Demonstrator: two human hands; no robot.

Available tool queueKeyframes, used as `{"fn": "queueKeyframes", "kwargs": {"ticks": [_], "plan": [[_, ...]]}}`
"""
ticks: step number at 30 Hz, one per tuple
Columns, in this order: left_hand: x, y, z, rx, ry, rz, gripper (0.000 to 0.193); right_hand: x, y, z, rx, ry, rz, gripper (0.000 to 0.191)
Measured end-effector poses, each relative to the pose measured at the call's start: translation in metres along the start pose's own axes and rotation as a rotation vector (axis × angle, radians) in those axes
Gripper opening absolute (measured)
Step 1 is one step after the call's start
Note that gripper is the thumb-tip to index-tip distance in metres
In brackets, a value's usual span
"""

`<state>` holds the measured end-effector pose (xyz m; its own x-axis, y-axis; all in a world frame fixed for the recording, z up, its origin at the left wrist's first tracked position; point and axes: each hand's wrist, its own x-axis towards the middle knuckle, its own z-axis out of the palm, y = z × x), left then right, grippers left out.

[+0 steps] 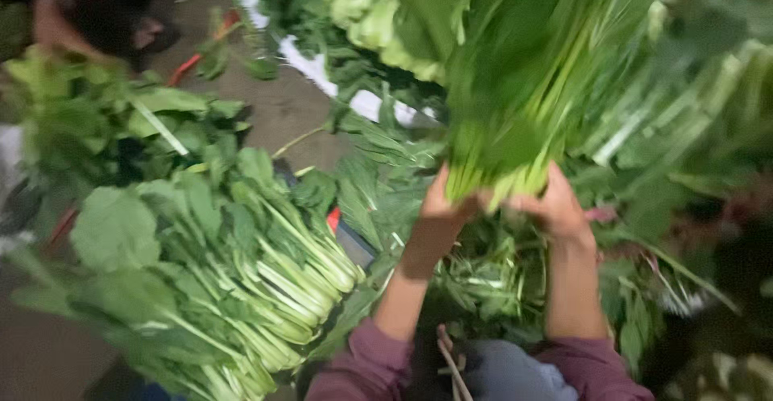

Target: The person gathers leafy green vegetables, aligns them into bunches, and secures each bunch with a red rubber band. The person repeatedly picks up vegetables, arranges them, and ties them before placing the finished bundles on a nearby scale.

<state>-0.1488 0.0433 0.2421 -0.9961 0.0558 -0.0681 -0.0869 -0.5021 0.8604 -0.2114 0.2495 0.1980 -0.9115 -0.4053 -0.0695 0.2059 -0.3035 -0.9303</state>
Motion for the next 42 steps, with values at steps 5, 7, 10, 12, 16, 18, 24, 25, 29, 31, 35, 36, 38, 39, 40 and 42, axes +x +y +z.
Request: {"fn": "queueKeyframes", "kwargs": {"ticks": [5, 7, 10, 12, 16, 18, 24, 25, 29, 31, 35, 36, 38, 39, 40, 42], "plan": [[-0.071, -0.115, -0.012, -0.484, 0.197, -0.481, 0.058, -0.118, 0.032, -0.034, 0.19, 0.13, 0.318, 0.089], [-0.096, -0.166, -0.022, -0.683, 0.316, -0.64, 0.056, -0.134, 0.055, -0.045, 0.289, 0.182, 0.36, 0.083], [-0.12, -0.226, -0.042, -0.807, 0.275, -0.647, 0.055, -0.15, 0.075, -0.054, 0.162, 0.446, 0.513, 0.065], [-0.123, -0.246, -0.055, -0.796, 0.162, -0.589, 0.055, -0.153, 0.077, -0.051, -0.362, 0.532, 0.369, 0.055], [-0.115, -0.245, -0.056, -0.707, 0.021, -0.56, 0.056, -0.145, 0.068, -0.019, -1.197, 0.448, -0.082, 0.04], [-0.11, -0.227, -0.049, -0.6, 0.014, -0.574, 0.057, -0.13, 0.064, 0.002, -1.18, 0.36, 0.076, 0.038], [-0.12, -0.154, -0.062, -0.45, 0.002, -0.509, 0.062, -0.121, 0.02, 0.014, -0.498, 0.332, 0.419, 0.03], [-0.122, -0.145, -0.072, -0.535, -0.081, -0.496, 0.063, -0.125, 0.007, 0.008, -0.24, 0.367, 0.384, 0.028], [-0.129, -0.14, -0.095, -0.636, 0.023, -0.419, 0.058, -0.141, -0.038, -0.003, 0.211, 0.385, 0.119, 0.028], [-0.131, -0.155, -0.096, -0.657, 0.122, -0.39, 0.059, -0.139, -0.047, 0.002, 0.138, 0.432, -0.067, 0.025], [-0.137, -0.192, -0.095, -0.672, 0.146, -0.388, 0.058, -0.117, -0.017, 0.034, -0.509, 0.478, -0.133, 0.029], [-0.139, -0.201, -0.096, -0.698, 0.114, -0.381, 0.06, -0.109, 0.003, 0.045, -0.759, 0.41, -0.138, 0.031], [-0.142, -0.214, -0.104, -0.746, 0.047, -0.349, 0.063, -0.101, 0.053, 0.068, -1.188, 0.106, 0.075, 0.037], [-0.143, -0.219, -0.109, -0.839, 0.046, -0.335, 0.064, -0.103, 0.078, 0.077, -1.305, -0.075, 0.156, 0.041], [-0.144, -0.223, -0.115, -0.928, 0.044, -0.316, 0.065, -0.112, 0.096, 0.078, -1.282, -0.154, -0.018, 0.048], [-0.143, -0.226, -0.125, -0.884, 0.097, -0.354, 0.068, -0.127, 0.121, 0.073, -1.159, -0.271, -0.173, 0.058]]}}
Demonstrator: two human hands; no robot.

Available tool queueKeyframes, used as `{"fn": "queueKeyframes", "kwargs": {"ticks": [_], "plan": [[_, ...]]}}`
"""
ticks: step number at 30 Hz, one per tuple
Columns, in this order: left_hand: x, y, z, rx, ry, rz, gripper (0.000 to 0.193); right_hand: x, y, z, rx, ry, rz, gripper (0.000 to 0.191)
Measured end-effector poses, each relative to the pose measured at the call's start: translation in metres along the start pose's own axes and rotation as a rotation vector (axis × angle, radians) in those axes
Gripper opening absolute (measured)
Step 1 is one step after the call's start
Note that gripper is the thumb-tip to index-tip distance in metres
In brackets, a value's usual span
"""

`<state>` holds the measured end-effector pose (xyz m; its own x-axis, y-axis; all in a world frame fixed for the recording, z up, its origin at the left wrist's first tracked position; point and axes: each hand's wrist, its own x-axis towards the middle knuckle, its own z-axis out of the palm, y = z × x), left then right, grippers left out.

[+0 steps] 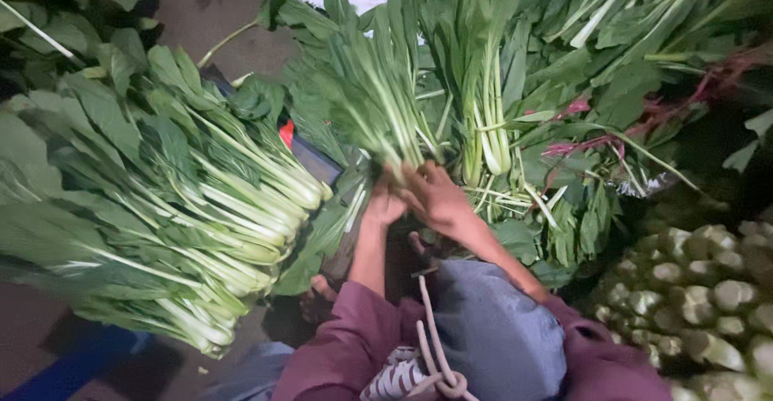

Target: The person gathers leafy green vegetables, aligns them into bunches, and secures each bunch with a red rubber band. The person repeatedly picks up vegetables, arranges them, and ties them before placing the finished bundles on a nearby scale.

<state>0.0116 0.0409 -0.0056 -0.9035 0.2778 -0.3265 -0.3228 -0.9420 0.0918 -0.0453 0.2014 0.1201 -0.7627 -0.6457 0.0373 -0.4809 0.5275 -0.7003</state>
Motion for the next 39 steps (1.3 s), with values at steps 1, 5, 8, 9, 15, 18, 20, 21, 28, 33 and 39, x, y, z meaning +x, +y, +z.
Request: {"fn": "queueKeyframes", "kwargs": {"ticks": [1, 5, 8, 9, 15, 18, 20, 21, 28, 33, 39], "plan": [[0.0, 0.003, -0.002, 0.116, 0.093, -0.02, 0.071, -0.008, 0.006, 0.004, 0.096, -0.029, -0.007, 0.055], [-0.005, 0.012, 0.0, 0.026, -0.08, 0.008, 0.083, -0.006, 0.028, 0.004, -0.061, 0.058, 0.395, 0.034], [-0.01, 0.018, 0.015, -0.128, -0.311, -0.025, 0.096, 0.024, 0.039, 0.015, -0.19, 0.034, 0.47, 0.073], [-0.011, 0.021, 0.02, -0.141, -0.302, -0.023, 0.098, 0.031, 0.043, 0.02, -0.178, 0.021, 0.486, 0.067], [-0.017, 0.046, 0.043, -0.399, -0.614, 0.05, 0.102, -0.009, 0.083, -0.026, 0.202, 0.024, 0.272, 0.04], [-0.02, 0.058, 0.048, -0.351, -0.554, 0.155, 0.102, -0.075, 0.082, -0.115, 0.263, 0.187, 0.29, 0.035], [-0.019, 0.061, 0.049, -0.212, -0.376, 0.223, 0.102, -0.113, 0.068, -0.178, 0.879, 0.53, 0.847, 0.04], [-0.018, 0.059, 0.049, -0.173, -0.327, 0.213, 0.101, -0.13, 0.055, -0.2, 0.668, 0.587, 0.842, 0.037], [-0.002, 0.027, 0.044, -0.041, -0.218, 0.141, 0.091, -0.092, 0.036, -0.172, -0.631, 0.777, 0.489, 0.017], [-0.004, 0.025, 0.05, 0.071, -0.177, 0.095, 0.082, -0.006, 0.042, -0.071, -0.378, 0.12, 0.587, 0.036], [0.006, -0.016, 0.045, 0.047, -0.096, -0.045, 0.085, -0.038, 0.02, -0.049, 0.366, 0.419, 0.507, 0.017]]}}
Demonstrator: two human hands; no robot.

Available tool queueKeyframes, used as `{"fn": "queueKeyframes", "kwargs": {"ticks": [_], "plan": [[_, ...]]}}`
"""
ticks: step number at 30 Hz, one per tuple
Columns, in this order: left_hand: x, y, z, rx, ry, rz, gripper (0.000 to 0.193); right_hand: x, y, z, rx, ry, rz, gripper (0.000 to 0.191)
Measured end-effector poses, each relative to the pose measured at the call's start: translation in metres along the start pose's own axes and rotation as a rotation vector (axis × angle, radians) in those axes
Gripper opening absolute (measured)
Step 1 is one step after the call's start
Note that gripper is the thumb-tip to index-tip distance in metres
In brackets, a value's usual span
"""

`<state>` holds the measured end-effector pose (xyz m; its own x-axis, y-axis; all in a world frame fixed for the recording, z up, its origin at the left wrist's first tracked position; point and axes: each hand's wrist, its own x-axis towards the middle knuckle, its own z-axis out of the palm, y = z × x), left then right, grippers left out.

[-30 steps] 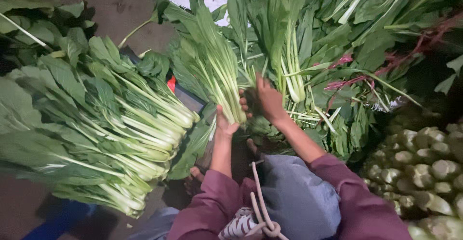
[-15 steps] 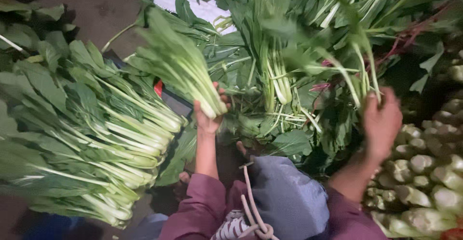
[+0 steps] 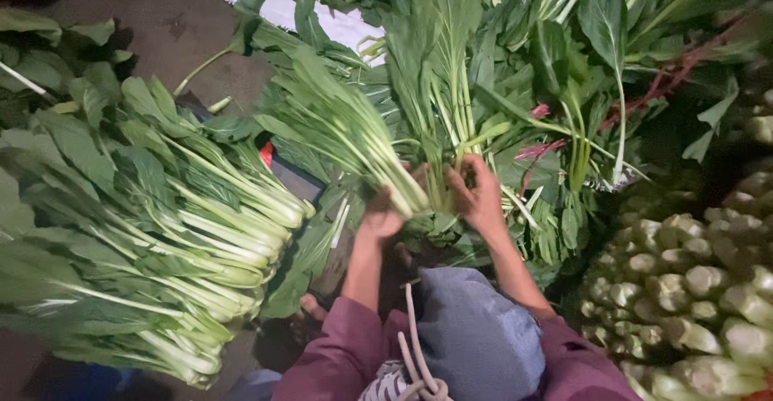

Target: The person gathers leafy green vegetables, aligns them into bunches, and secures each bunch with a red rubber band. The person repeatedly picks up vegetables, arranges them, and ties them before placing the finished bundles on a nearby scale.

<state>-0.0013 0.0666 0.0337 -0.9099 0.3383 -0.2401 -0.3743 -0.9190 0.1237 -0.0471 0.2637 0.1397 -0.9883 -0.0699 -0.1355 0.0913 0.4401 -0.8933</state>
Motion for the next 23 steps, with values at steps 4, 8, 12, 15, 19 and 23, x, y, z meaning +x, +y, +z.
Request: {"fn": "queueKeyframes", "kwargs": {"ticks": [4, 8, 12, 15, 19, 23], "plan": [[0.007, -0.033, -0.006, -0.048, 0.029, -0.028, 0.092, -0.021, -0.008, 0.014, 0.636, 0.133, 0.071, 0.016], [0.016, -0.039, 0.038, 0.012, -0.009, 0.094, 0.087, -0.015, -0.025, 0.02, 1.134, 0.361, 0.018, 0.012], [0.019, -0.002, 0.08, -0.044, 0.05, 0.348, 0.084, -0.026, -0.048, -0.044, 1.523, 0.243, -0.208, 0.028], [0.01, 0.043, 0.099, -0.193, 0.054, 0.36, 0.076, -0.037, -0.07, -0.095, 1.487, 0.397, -0.327, 0.049], [0.003, 0.055, 0.125, -0.139, -0.284, 0.279, 0.064, 0.014, -0.05, -0.083, 0.834, 0.39, -0.51, 0.087], [0.001, 0.046, 0.13, -0.169, -0.367, 0.205, 0.065, 0.037, 0.031, -0.022, -0.253, -0.011, -0.146, 0.081]]}}
